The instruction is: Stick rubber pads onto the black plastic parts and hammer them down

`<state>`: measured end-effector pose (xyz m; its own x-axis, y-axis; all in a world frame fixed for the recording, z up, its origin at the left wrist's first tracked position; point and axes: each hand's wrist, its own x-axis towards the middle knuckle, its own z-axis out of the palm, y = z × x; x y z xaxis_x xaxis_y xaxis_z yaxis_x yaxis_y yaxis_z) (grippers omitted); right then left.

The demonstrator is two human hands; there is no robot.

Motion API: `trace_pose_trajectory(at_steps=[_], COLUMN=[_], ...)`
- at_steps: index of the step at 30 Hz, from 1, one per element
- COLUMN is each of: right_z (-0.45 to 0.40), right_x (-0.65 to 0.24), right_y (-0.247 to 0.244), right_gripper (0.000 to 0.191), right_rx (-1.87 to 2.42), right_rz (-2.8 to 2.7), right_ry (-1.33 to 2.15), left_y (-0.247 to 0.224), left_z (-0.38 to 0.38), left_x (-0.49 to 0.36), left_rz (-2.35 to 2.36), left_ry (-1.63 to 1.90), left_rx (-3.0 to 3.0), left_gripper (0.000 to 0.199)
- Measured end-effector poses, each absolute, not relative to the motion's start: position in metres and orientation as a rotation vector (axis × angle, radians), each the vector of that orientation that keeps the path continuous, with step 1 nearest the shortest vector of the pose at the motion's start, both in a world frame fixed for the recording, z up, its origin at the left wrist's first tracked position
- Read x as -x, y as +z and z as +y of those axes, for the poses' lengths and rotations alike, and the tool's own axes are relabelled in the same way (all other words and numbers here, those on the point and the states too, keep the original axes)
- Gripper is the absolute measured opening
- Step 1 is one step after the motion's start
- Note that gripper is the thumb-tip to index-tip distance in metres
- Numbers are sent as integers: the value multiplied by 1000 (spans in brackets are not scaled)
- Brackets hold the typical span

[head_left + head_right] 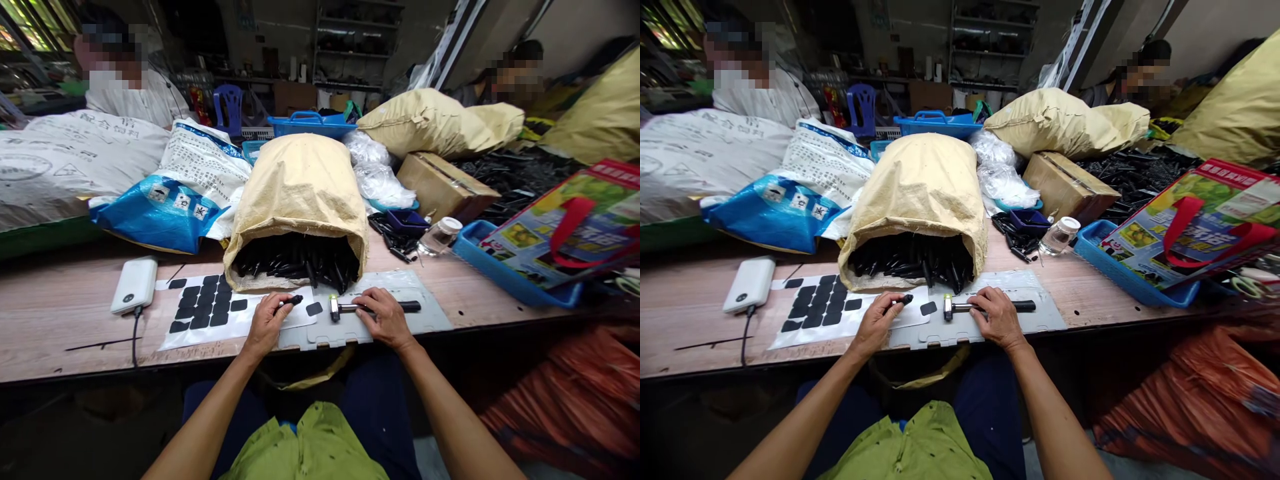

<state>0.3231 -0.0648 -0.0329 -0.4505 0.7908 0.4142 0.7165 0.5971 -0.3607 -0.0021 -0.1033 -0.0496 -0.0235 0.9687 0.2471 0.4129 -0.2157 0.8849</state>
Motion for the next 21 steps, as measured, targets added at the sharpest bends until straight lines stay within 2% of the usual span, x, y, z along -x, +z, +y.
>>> trace_pose_trajectory(at_steps=[21], right_z=[-65], right_x=[-324], right_y=[-32], right_gripper=[19], right_rx=[1191], right_rz=[-2276], right_ry=[186], left_y=[-44], left_z=[-106], left_x=[5], left_rz=[1415], left_ry=[1308], left_rx=[-1610], left_gripper=[21])
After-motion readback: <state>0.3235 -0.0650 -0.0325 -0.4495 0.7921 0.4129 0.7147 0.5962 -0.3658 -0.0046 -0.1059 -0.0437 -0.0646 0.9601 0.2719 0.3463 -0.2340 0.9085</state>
